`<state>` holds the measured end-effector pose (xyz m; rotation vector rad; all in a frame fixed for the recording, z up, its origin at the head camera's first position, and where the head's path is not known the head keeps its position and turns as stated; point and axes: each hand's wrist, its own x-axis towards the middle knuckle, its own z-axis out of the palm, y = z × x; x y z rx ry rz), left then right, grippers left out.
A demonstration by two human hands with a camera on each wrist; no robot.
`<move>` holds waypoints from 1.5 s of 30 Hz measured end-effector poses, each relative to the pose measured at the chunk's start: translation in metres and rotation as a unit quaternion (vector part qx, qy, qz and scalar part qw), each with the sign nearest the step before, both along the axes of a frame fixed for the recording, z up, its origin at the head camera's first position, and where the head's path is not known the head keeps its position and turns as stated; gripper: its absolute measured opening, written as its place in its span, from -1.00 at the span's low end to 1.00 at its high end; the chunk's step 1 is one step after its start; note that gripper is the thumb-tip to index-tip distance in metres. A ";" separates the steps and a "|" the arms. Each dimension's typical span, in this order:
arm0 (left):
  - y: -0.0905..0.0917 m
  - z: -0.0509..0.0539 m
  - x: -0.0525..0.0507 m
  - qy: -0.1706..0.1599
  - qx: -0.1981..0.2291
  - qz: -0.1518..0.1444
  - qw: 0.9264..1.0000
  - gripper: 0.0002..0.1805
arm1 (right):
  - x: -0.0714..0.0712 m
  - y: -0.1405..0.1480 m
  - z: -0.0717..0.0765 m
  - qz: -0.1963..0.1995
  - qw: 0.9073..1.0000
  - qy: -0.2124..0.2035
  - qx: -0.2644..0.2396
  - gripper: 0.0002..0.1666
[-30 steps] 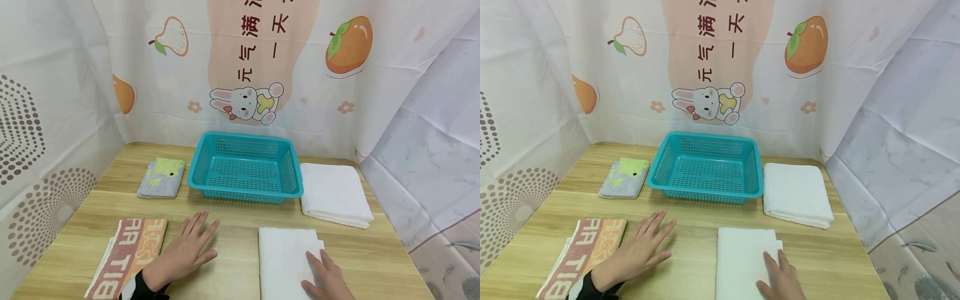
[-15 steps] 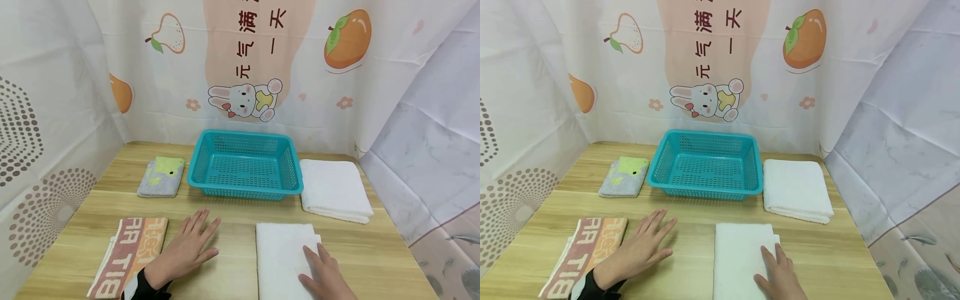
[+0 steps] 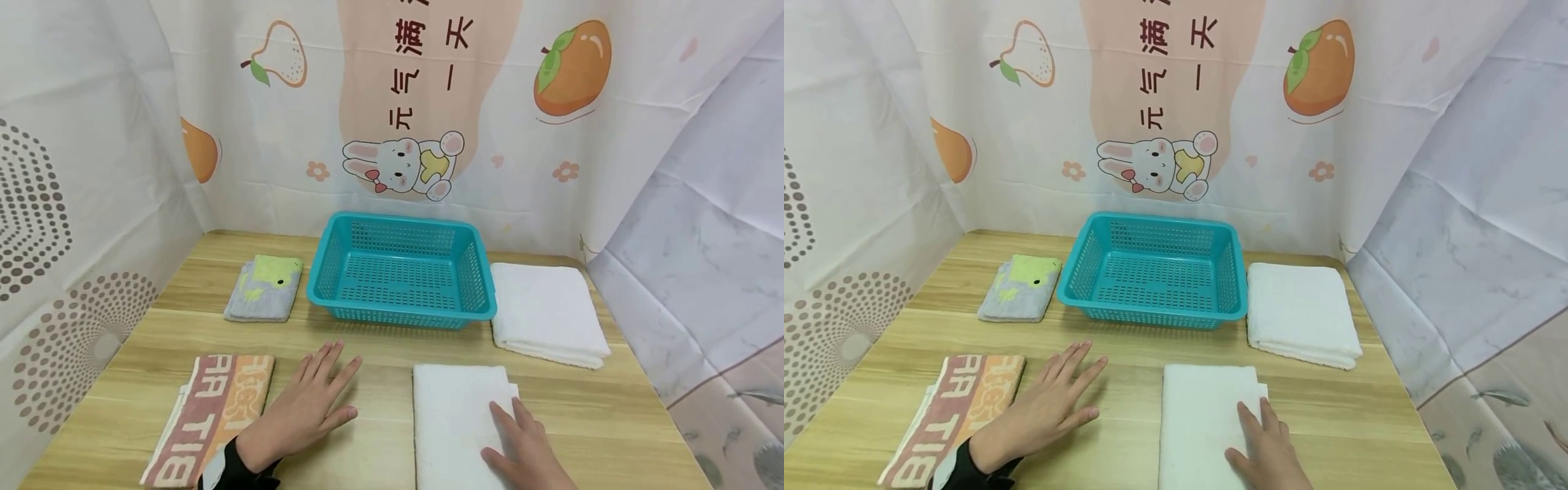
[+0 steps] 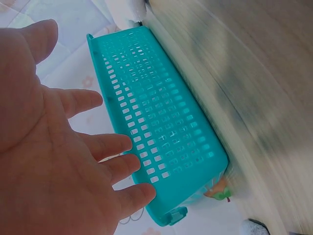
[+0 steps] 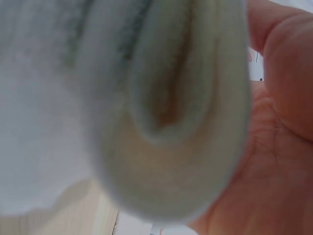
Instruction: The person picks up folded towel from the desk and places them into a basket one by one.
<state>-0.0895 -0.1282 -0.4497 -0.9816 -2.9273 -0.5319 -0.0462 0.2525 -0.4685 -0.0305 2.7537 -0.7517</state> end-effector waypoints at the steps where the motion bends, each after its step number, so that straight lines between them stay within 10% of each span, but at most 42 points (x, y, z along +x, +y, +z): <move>1: 0.000 0.000 0.000 -0.001 0.000 0.001 1.000 -0.25 | 0.000 -0.001 0.000 0.000 1.000 -0.001 0.001 -0.10; 45: 0.000 -0.002 -0.001 0.014 0.002 0.008 1.000 -0.25 | -0.002 -0.017 0.001 0.016 0.999 0.043 0.000 -0.14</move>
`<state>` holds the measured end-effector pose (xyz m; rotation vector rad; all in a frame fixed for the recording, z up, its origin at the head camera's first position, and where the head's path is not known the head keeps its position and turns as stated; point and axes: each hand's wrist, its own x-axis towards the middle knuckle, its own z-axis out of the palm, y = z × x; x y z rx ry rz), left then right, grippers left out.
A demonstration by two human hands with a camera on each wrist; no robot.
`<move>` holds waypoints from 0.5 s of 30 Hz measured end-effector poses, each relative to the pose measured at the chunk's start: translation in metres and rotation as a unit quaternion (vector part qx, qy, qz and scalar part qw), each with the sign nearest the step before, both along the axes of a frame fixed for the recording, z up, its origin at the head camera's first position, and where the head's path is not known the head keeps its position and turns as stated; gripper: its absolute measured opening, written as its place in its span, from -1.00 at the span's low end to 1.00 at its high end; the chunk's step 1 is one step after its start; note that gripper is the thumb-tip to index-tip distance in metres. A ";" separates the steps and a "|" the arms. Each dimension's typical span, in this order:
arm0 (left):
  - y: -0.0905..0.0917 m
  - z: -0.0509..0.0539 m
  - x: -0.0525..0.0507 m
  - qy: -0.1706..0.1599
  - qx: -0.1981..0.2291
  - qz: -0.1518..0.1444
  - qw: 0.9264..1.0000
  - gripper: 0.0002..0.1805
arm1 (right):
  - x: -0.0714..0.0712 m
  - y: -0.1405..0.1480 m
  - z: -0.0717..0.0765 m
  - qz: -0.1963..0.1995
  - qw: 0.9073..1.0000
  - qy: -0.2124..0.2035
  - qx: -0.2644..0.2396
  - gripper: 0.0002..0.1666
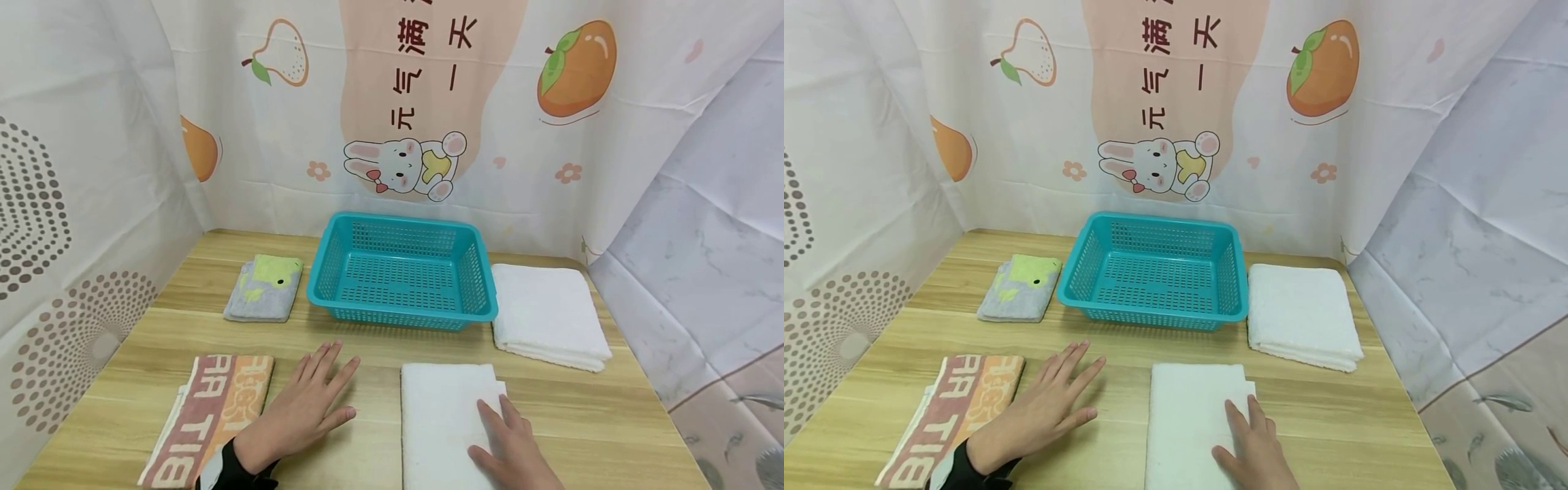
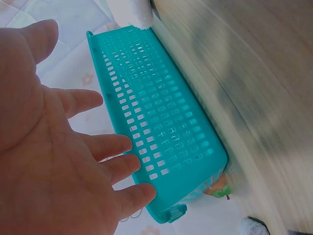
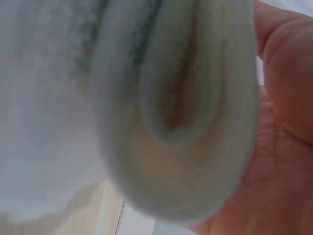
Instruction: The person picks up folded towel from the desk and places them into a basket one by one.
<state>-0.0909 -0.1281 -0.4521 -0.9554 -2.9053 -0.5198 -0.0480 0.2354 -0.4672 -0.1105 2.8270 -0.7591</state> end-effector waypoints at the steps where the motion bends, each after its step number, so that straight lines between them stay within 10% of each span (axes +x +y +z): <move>1: 0.000 0.000 0.000 -0.001 0.001 0.000 1.000 -0.25 | 0.000 0.000 0.000 -0.001 1.000 -0.001 0.000 -0.14; 15: 0.001 0.001 0.000 -0.001 -0.002 -0.003 1.000 -0.25 | -0.001 -0.004 -0.001 0.002 1.000 0.013 0.008 -0.14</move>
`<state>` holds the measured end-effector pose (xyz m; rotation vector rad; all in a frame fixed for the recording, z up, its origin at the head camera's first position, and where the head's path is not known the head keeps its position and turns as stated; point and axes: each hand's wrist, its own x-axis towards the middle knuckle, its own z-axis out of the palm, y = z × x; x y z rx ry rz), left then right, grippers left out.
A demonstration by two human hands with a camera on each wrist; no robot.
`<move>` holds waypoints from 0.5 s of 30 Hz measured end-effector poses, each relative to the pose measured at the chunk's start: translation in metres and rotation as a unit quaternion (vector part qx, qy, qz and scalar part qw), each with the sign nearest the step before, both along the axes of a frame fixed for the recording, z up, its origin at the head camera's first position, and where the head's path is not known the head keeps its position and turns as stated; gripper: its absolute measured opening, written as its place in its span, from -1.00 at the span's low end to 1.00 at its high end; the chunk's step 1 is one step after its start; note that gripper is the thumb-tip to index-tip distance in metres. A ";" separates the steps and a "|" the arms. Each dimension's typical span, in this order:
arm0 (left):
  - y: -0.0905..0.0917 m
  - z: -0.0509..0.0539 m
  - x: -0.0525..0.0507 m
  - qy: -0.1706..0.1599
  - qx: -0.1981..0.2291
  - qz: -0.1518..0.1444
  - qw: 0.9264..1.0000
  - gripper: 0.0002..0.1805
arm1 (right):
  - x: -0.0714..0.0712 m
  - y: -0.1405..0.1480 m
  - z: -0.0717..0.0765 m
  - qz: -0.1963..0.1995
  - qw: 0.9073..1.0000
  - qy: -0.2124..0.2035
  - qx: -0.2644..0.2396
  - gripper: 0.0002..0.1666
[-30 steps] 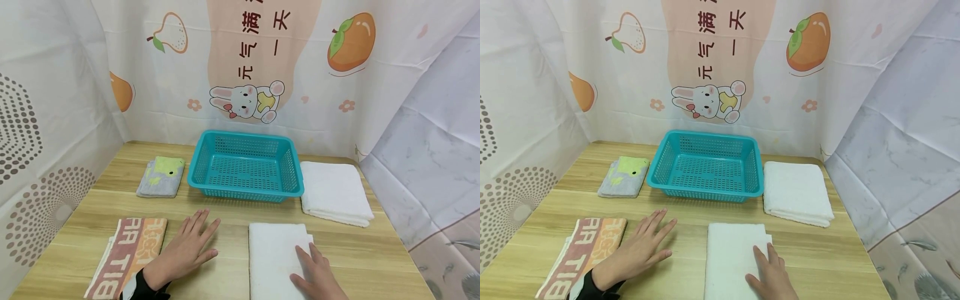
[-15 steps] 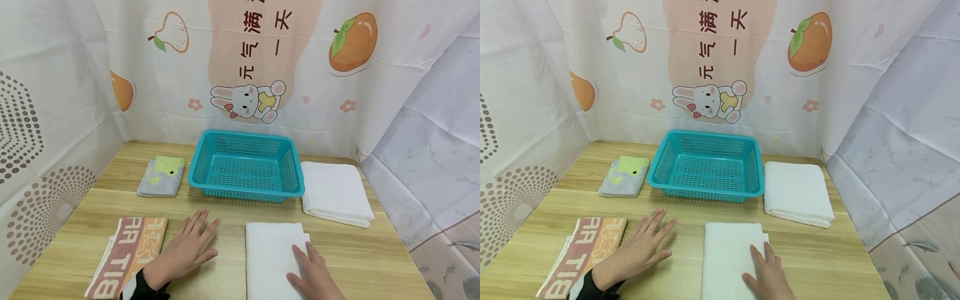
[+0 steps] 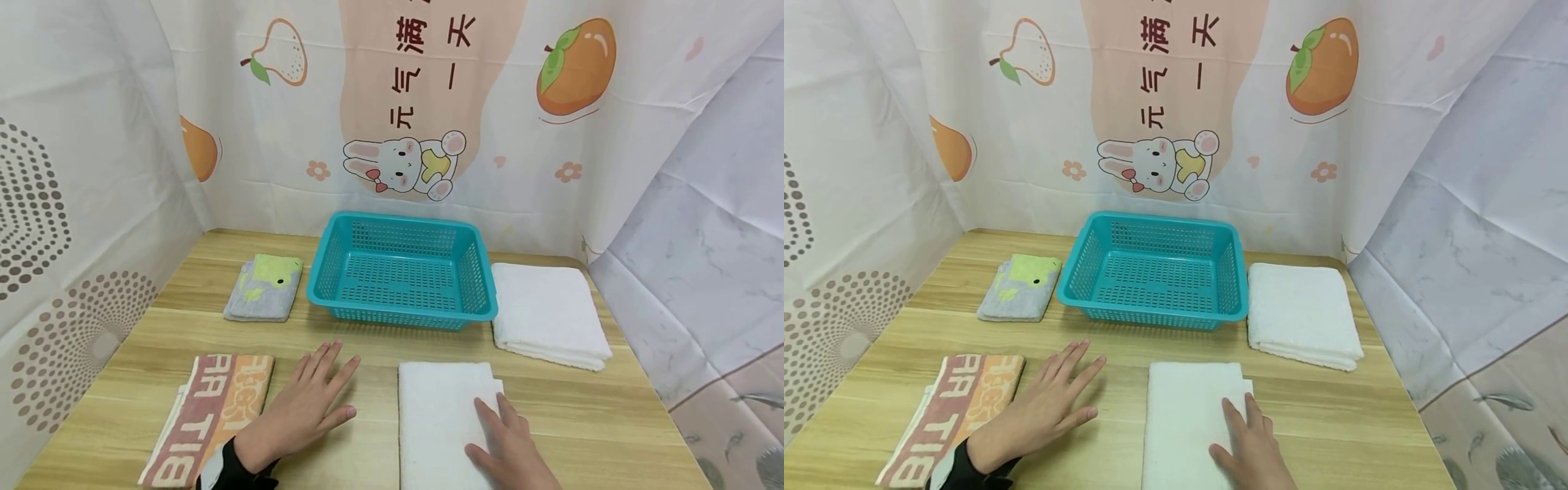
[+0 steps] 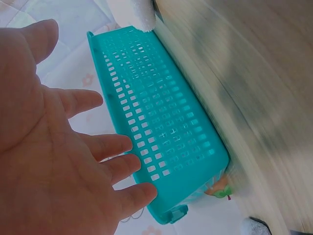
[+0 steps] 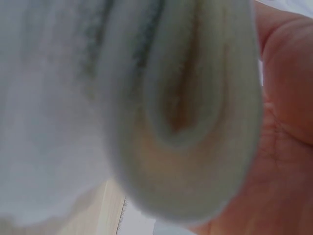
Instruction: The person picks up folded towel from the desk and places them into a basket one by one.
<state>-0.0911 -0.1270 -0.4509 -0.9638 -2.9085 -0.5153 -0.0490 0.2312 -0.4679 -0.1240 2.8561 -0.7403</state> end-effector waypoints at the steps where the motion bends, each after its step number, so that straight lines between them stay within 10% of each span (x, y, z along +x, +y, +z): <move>1: 0.000 0.000 0.000 0.001 0.001 -0.002 1.000 -0.25 | 0.000 0.000 0.000 -0.003 1.000 -0.001 -0.001 -0.14; 15: 0.008 0.000 0.005 -0.065 -0.012 -0.038 0.997 -0.21 | 0.001 -0.001 0.000 -0.014 1.000 -0.010 -0.013 -0.13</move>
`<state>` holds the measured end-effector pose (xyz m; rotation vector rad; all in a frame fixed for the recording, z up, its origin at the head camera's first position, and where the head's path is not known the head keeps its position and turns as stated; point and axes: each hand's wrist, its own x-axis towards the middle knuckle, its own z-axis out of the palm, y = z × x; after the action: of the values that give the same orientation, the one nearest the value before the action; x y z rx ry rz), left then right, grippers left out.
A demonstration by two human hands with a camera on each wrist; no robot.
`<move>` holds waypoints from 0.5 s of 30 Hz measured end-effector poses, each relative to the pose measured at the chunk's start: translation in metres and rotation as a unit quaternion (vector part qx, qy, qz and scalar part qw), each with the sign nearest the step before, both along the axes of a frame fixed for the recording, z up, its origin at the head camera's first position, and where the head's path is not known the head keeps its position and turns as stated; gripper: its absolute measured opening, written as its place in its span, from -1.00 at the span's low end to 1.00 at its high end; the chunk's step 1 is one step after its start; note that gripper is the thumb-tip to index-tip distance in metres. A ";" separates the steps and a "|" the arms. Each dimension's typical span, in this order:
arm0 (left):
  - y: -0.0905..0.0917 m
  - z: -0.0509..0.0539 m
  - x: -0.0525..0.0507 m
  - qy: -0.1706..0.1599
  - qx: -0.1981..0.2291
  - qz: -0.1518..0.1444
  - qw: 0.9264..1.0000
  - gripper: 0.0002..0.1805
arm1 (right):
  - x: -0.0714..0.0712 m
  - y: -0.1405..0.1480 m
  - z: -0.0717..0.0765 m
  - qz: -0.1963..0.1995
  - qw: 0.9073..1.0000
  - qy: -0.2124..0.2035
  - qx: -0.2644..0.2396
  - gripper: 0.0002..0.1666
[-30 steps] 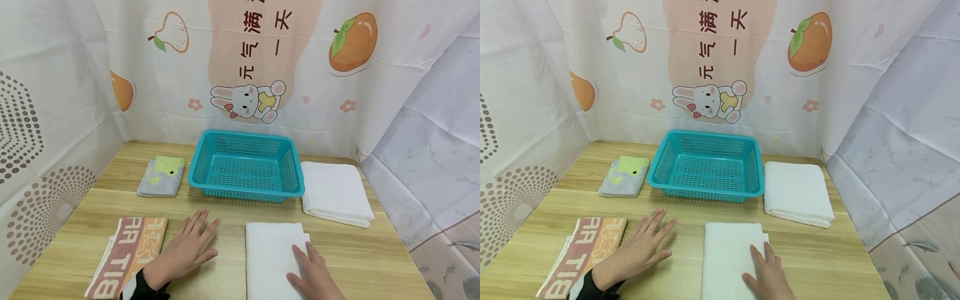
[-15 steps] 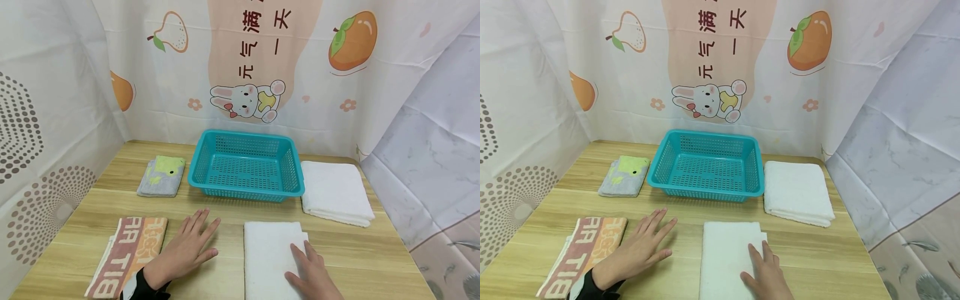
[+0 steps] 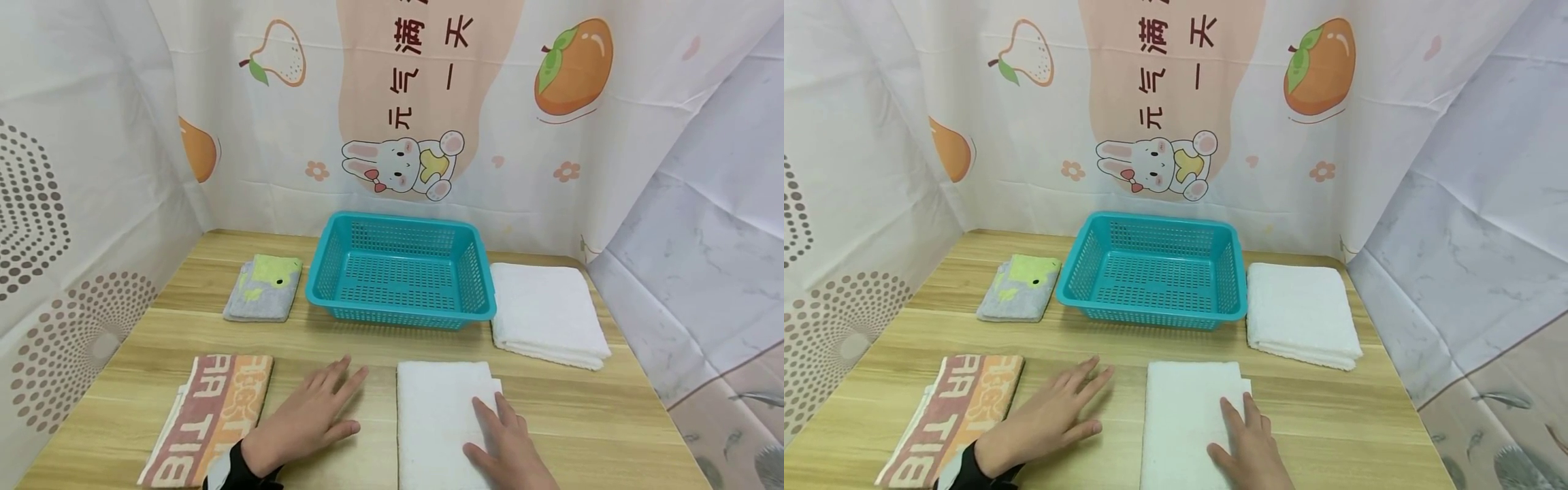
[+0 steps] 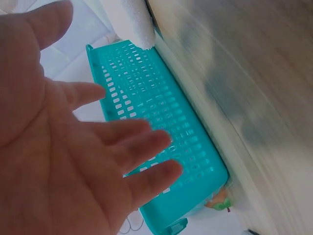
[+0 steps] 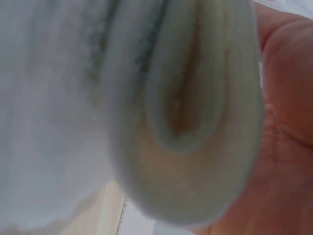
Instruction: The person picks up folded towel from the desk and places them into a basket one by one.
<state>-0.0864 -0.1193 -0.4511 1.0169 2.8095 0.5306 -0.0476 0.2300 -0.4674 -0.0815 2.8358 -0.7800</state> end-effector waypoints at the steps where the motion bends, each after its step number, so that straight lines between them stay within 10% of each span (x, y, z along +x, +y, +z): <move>1: 0.000 0.000 0.000 -0.004 -0.003 -0.004 1.000 -0.21 | 0.000 0.000 0.000 0.000 1.000 0.000 0.001 -0.13; 15: -0.002 -0.004 0.005 -0.025 -0.050 -0.016 0.998 -0.28 | -0.001 -0.001 0.000 0.001 1.000 -0.003 0.000 -0.13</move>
<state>-0.0810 -0.1210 -0.4550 1.0119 2.7411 0.4023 -0.0482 0.2290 -0.4672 -0.0824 2.8295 -0.7779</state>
